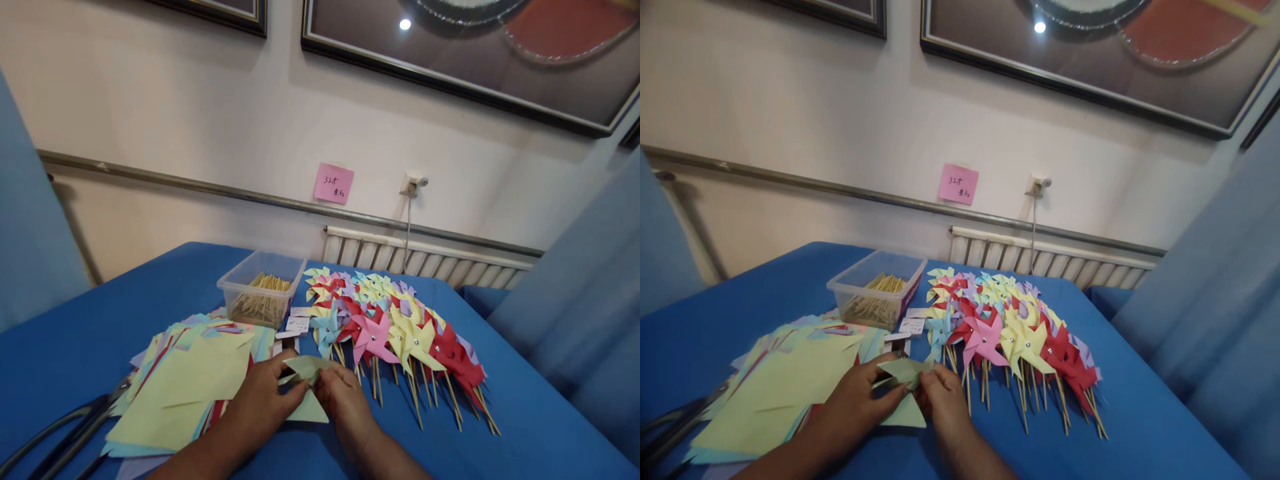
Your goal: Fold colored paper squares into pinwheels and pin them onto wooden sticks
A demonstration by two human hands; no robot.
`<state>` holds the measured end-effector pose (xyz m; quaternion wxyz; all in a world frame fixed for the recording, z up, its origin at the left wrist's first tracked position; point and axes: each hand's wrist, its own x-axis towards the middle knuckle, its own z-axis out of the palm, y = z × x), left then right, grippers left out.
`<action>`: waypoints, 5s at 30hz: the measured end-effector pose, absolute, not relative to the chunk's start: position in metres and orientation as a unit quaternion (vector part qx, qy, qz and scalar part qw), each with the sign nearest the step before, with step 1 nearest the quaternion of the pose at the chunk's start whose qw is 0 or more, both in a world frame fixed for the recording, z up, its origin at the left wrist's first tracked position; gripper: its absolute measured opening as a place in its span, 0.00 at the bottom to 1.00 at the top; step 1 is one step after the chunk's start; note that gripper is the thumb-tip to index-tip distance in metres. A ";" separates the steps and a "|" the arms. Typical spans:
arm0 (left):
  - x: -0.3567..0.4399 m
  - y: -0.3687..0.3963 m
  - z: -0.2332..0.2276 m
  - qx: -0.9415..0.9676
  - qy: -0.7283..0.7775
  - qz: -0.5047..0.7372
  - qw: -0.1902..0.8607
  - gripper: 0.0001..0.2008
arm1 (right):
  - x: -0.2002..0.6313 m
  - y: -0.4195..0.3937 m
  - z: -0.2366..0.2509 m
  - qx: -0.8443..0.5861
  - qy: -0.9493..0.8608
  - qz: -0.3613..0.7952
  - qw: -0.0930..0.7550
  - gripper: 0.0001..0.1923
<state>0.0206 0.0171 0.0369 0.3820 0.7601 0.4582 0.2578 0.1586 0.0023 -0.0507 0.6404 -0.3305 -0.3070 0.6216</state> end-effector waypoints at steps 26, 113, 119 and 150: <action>0.020 0.017 0.034 0.763 0.475 0.300 0.321 0.07 | 0.164 -0.002 -0.045 -0.382 -0.334 0.630 0.588 0.22; 0.018 0.030 0.025 0.515 0.487 0.425 0.563 0.14 | 0.168 -0.022 -0.024 -0.349 -0.329 0.639 0.601 0.21; 0.017 0.029 0.024 0.526 0.474 0.440 0.552 0.14 | 0.170 -0.019 -0.028 -0.357 -0.352 0.615 0.608 0.16; 0.019 0.026 0.027 0.521 0.461 0.424 0.580 0.14 | 0.169 -0.016 -0.032 -0.402 -0.345 0.587 0.612 0.15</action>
